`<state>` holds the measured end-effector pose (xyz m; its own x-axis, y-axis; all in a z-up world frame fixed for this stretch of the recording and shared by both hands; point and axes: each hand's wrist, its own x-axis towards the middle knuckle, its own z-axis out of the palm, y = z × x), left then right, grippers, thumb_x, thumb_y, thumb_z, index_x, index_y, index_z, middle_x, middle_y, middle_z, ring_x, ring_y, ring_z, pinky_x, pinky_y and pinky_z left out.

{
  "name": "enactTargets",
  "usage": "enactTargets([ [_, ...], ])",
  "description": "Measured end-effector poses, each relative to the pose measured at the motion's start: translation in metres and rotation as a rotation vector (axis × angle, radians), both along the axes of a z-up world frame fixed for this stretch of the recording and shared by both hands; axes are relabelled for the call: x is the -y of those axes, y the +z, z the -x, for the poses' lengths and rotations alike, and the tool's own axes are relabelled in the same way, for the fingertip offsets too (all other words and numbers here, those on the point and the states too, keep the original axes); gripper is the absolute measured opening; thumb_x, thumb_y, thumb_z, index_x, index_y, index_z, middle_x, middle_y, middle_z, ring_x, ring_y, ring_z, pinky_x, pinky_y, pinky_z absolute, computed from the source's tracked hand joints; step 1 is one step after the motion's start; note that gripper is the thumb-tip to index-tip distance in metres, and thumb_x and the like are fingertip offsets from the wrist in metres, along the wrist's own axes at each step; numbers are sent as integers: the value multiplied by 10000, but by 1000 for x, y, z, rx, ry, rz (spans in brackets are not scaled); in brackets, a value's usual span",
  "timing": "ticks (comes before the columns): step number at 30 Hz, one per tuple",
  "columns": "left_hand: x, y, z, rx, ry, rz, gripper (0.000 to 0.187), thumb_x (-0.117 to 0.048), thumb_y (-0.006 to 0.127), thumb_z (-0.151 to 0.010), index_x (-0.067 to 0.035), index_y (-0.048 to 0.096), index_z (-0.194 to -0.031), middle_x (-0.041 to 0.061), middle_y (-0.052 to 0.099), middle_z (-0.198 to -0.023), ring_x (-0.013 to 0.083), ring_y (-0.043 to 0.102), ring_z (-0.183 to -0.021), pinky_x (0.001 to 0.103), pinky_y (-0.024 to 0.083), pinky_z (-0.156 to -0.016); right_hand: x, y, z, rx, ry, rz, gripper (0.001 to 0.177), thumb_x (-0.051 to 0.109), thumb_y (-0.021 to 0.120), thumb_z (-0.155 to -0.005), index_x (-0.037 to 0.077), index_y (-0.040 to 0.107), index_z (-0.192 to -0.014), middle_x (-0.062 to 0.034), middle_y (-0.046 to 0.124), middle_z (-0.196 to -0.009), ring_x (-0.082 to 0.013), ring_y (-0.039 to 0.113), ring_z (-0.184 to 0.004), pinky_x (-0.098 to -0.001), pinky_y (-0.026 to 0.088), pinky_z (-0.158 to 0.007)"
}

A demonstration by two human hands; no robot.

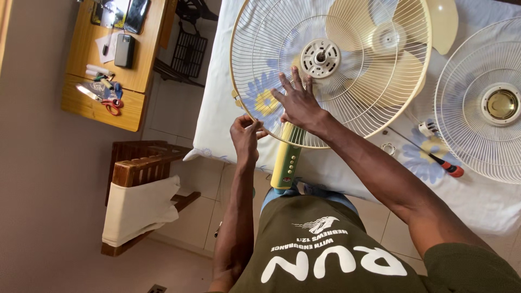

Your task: The person assembles a standing fan by attaching the front grille, fan blades, and rear grille to the fan motor. They use a screwdriver to secure the components and place the assembled fan on a bed.

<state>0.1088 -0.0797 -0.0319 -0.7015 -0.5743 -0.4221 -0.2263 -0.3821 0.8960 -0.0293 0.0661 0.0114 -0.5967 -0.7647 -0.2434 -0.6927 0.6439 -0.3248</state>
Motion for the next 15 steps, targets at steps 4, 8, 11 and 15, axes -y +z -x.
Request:
enactTargets([
  [4, 4, -13, 1, 19, -44, -72, 103, -13, 674, -900, 38, 600, -951, 121, 673, -799, 184, 667, -638, 331, 625, -585, 1, -8, 2, 15, -2, -19, 916, 356, 879, -749, 166, 450, -1535, -243, 130, -1675, -561, -36, -1508, -837, 91, -1113],
  [8, 2, -7, 6, 0, -3, -84, 95, 4, 659, -882, 32, 590, -940, 108, 670, -788, 180, 679, -642, 348, 643, -600, 3, -6, 3, 26, -9, -29, 891, 327, 870, -769, 166, 451, -1538, -244, 115, -1674, -565, -35, -1501, -845, 89, -1100],
  [11, 4, 6, 8, 11, 9, -73, 85, 23, 657, -859, 39, 597, -918, 118, 681, -786, 187, 699, -649, 359, 664, -616, 7, -4, 4, 83, -37, -48, 898, 334, 873, -757, 169, 451, -1532, -234, 102, -1684, -564, -37, -1508, -844, 95, -1100],
  [15, 4, 17, 9, 36, 24, -31, 83, 53, 670, -837, 60, 623, -905, 144, 703, -802, 191, 711, -665, 359, 671, -602, 7, -1, 4, 66, -25, -49, 889, 348, 865, -771, 161, 447, -1533, -256, 91, -1672, -580, -44, -1492, -865, 88, -1080],
])
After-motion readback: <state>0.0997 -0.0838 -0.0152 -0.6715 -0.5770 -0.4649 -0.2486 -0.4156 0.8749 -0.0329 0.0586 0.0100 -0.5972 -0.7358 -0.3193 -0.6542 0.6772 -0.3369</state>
